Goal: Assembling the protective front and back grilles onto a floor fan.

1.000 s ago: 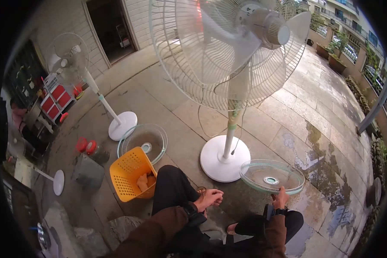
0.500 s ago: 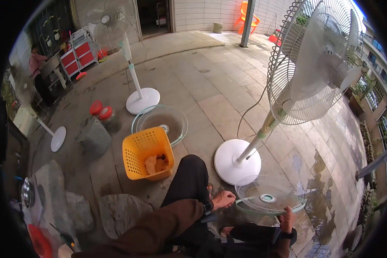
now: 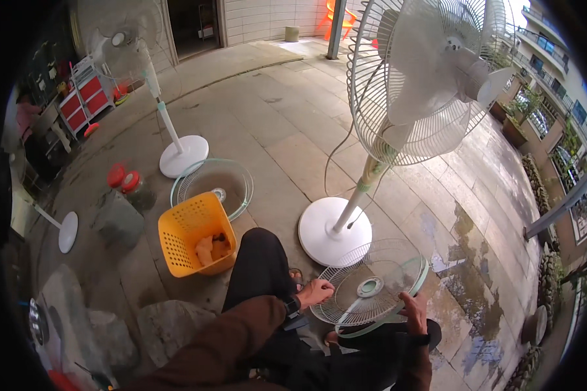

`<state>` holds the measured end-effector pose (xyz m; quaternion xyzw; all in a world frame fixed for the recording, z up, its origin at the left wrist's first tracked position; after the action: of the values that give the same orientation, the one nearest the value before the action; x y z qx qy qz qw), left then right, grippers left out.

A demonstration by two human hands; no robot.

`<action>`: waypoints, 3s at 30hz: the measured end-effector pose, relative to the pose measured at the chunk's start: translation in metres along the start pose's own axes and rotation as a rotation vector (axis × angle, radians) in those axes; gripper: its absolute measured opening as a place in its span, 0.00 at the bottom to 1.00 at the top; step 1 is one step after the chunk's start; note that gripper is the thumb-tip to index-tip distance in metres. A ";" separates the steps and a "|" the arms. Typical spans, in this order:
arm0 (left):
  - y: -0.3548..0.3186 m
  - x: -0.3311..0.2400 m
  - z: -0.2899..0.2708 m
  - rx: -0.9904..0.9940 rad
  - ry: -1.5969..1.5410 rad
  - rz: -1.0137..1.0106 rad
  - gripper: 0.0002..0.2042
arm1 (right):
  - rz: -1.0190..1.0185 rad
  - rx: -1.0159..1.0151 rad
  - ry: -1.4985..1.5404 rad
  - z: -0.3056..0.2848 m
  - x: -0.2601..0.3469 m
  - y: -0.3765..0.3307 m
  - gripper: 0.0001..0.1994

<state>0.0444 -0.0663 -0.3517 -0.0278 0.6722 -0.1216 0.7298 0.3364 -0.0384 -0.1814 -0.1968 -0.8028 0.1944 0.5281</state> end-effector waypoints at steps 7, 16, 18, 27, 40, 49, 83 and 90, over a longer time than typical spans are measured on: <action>-0.007 -0.010 -0.009 0.082 0.015 -0.098 0.14 | -0.073 -0.013 -0.236 0.024 0.009 0.015 0.18; -0.008 0.001 -0.007 0.106 -0.042 -0.155 0.14 | -0.207 -0.044 -0.397 0.049 0.034 0.011 0.22; -0.009 -0.004 -0.005 0.105 0.013 -0.142 0.14 | -0.226 -0.047 -0.406 0.052 0.038 0.012 0.22; -0.009 -0.007 -0.009 0.041 -0.018 -0.098 0.14 | -0.352 -0.097 -0.745 0.078 0.068 0.015 0.21; -0.006 -0.004 -0.011 0.041 -0.027 -0.138 0.14 | -0.595 -0.184 -0.835 0.095 0.074 0.012 0.18; -0.009 -0.087 -0.045 -0.281 0.390 0.213 0.13 | -0.667 -0.186 -0.809 0.093 0.074 0.011 0.16; 0.021 -0.164 -0.033 0.026 1.060 0.750 0.11 | -0.890 -0.194 -0.676 0.101 0.055 0.004 0.17; 0.022 -0.169 -0.020 0.108 1.018 0.735 0.12 | -0.878 -0.222 -0.674 0.095 0.042 0.011 0.16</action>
<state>0.0164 -0.0068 -0.1937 0.3033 0.8939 0.1055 0.3128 0.2351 -0.0171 -0.1897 0.1742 -0.9493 -0.0769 0.2500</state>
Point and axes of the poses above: each hand's wrist, its own y-axis towards the middle knuckle, its own z-axis out of the palm, x = y × z, the point moved 5 cm from there along y, towards the middle knuckle, and after that the axes turned 8 degrees about z, right-handed, at the moved point
